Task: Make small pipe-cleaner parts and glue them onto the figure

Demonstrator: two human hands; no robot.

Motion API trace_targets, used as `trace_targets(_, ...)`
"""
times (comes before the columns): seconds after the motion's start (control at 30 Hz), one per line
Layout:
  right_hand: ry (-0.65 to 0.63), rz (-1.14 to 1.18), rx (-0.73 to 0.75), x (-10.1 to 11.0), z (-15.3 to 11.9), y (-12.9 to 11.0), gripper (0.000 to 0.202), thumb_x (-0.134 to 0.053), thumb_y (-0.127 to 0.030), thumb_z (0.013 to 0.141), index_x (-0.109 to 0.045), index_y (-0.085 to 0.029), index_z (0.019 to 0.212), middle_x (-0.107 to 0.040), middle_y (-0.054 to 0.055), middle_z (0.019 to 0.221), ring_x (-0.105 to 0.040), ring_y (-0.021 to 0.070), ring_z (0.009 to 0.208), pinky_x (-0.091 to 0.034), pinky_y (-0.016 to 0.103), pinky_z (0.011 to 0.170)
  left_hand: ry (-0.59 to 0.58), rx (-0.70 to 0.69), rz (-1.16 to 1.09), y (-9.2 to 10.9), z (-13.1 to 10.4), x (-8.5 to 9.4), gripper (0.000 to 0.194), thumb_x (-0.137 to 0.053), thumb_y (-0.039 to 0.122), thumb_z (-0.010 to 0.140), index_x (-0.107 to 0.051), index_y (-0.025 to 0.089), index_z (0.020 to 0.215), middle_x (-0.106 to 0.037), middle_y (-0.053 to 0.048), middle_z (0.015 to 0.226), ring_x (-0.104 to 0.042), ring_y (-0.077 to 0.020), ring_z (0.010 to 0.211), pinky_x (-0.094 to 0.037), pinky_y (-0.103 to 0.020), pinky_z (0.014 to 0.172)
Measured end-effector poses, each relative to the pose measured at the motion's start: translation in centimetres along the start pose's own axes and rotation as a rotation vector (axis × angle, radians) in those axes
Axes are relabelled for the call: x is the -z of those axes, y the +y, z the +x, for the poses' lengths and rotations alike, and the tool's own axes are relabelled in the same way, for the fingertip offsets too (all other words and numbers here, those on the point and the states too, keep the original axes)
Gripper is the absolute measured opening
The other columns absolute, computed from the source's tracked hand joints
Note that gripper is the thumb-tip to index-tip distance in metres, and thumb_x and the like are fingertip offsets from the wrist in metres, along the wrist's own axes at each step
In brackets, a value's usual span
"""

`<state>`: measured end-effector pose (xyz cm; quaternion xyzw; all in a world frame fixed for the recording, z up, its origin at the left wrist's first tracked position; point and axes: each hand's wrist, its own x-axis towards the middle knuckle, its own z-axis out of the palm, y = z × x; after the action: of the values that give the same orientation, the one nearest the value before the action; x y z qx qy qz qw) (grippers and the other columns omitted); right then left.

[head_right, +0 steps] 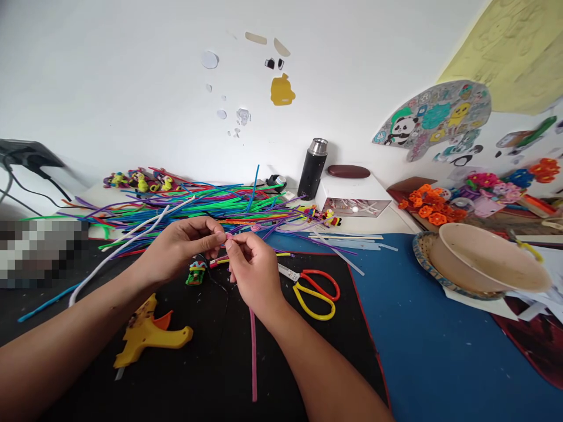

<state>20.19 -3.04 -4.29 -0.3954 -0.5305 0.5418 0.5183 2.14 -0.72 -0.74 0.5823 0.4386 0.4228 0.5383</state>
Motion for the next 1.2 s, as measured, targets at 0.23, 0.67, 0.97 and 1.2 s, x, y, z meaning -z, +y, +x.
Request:
trace_targets(0.23, -0.077, 0.030, -0.055, 0.01, 0.14, -0.12, 0.040, -0.073, -0.061, 0.097, -0.069, -0.021, 0.096, -0.057, -0.007, 0.060, -0.053, 0.0108, 0.044, -0.044, 0.024, 0.046, 0.043, -0.029, -0.030, -0.64, 0.16, 0.52, 0.037, -0.091, 0.051, 0.088, -0.073, 0.018, 0.086, -0.069, 0.000, 0.077, -0.060, -0.0137, 0.067, -0.051, -0.025, 0.064)
trace_targets(0.67, -0.044, 0.013, -0.024, 0.08, 0.04, -0.15, 0.035, -0.073, -0.055, 0.099, -0.070, -0.021, 0.089, -0.056, -0.007, 0.056, -0.054, 0.0113, 0.044, -0.044, 0.024, 0.048, 0.026, -0.015, -0.021, -0.55, 0.16, 0.17, 0.040, -0.092, 0.054, 0.085, -0.074, 0.018, 0.085, -0.069, 0.000, 0.075, -0.060, -0.0144, 0.065, -0.051, -0.026, 0.061)
trace_targets(0.97, -0.067, -0.013, -0.027, 0.01, 0.12, 0.01, 0.034, -0.071, -0.055, 0.098, -0.068, -0.022, 0.087, -0.054, -0.008, 0.055, -0.053, 0.0114, 0.043, -0.044, 0.024, 0.048, 0.026, -0.005, 0.005, -0.06, 0.11, -0.31, 0.045, -0.092, 0.059, 0.081, -0.072, 0.018, 0.084, -0.069, 0.000, 0.074, -0.059, -0.0139, 0.063, -0.050, -0.027, 0.061)
trace_targets(1.2, -0.057, 0.004, -0.026, -0.03, 0.15, 0.17, 0.031, -0.071, -0.050, 0.098, -0.068, -0.021, 0.088, -0.055, -0.008, 0.055, -0.054, 0.0110, 0.043, -0.043, 0.024, 0.048, 0.014, -0.002, -0.001, 0.08, 0.16, -0.35, 0.046, -0.094, 0.059, 0.079, -0.073, 0.018, 0.084, -0.068, 0.001, 0.073, -0.060, -0.0133, 0.062, -0.050, -0.026, 0.060)
